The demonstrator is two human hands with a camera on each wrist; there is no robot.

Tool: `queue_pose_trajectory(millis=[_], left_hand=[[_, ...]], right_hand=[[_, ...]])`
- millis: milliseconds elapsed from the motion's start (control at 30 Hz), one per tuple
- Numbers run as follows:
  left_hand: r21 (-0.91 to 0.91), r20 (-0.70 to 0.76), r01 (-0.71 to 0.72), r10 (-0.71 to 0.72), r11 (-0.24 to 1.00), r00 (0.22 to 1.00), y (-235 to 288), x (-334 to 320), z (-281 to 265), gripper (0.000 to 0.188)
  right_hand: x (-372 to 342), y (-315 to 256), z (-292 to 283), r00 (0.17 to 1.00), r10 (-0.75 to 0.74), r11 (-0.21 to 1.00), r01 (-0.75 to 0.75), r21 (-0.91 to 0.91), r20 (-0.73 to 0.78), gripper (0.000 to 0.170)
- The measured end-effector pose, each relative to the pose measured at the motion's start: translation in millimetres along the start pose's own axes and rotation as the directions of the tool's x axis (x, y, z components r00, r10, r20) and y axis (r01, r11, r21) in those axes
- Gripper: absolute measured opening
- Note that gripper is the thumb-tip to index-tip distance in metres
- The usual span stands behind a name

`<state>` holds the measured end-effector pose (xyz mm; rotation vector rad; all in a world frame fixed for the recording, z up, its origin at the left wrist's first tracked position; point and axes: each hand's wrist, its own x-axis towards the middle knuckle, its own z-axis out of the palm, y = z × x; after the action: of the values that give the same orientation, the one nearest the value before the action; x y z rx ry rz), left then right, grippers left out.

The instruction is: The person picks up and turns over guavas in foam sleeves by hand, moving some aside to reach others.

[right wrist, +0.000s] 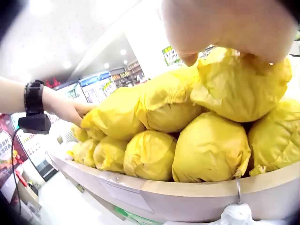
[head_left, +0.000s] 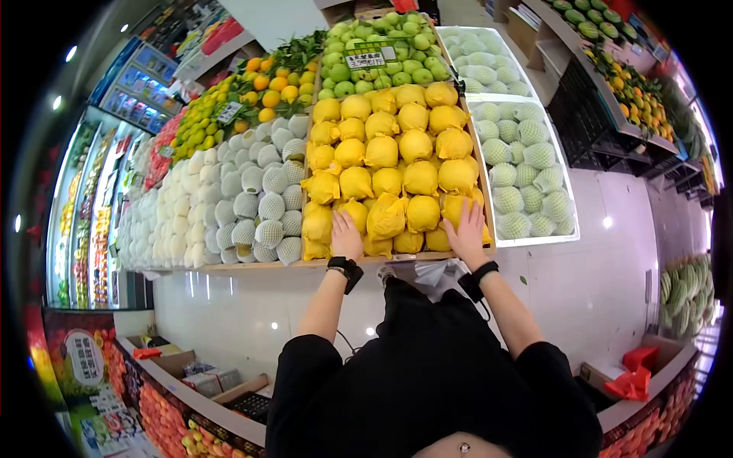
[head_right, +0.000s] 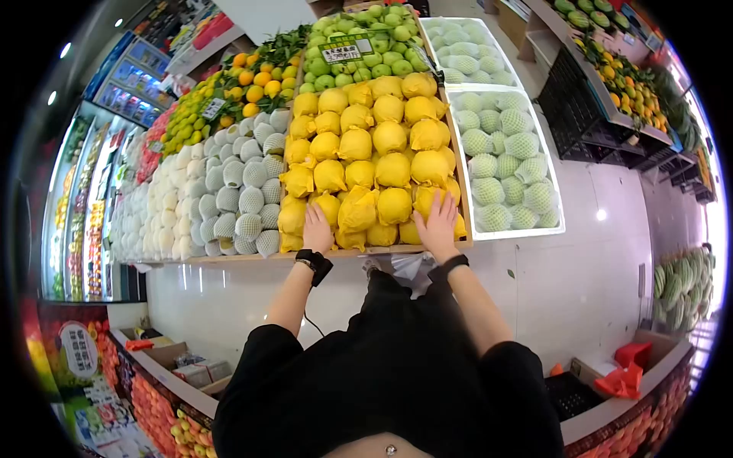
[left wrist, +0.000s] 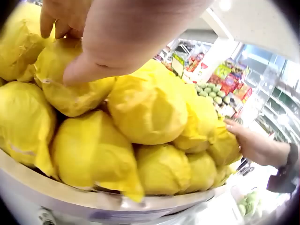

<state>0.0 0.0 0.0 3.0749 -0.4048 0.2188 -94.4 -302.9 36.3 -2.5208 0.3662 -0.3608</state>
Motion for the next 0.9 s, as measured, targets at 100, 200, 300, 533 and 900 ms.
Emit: queue_pose_trajectory(millis=[100, 200, 300, 533, 900], left_hand=[[-0.157, 0.129, -0.03, 0.05, 0.987, 0.99, 65.8, -41.3, -44.0, 0.059], [-0.282, -0.01, -0.183, 0.188, 0.942, 0.982, 109.4, -18.7, -65.6, 0.052], [-0.371, -0.063, -0.357, 0.36, 0.858, 0.931, 163.4, 1.5, -72.4, 0.047], [-0.419, -0.121, -0.626, 0.643, 0.658, 0.756, 266.5, 32.0, -45.8, 0.041], [-0.294, -0.006, -0.716, 0.748, 0.634, 0.664, 276.1, 37.3, -42.5, 0.025]], right_hand=[[-42.9, 22.5, -31.1, 0.989, -0.145, 0.961, 0.143, 0.237, -0.006, 0.065], [-120.0, 90.5, -81.6, 0.974, 0.062, 0.876, -0.157, 0.456, 0.216, 0.064], [-165.9, 130.4, -102.1, 0.775, 0.38, 0.791, -0.555, 0.257, 0.504, 0.063], [-249.4, 213.8, -78.5, 0.621, 0.441, 0.879, -0.444, -0.174, 0.648, 0.049], [-148.0, 224.0, -85.8, 0.758, 0.48, 0.776, -0.602, 0.191, 0.441, 0.029]])
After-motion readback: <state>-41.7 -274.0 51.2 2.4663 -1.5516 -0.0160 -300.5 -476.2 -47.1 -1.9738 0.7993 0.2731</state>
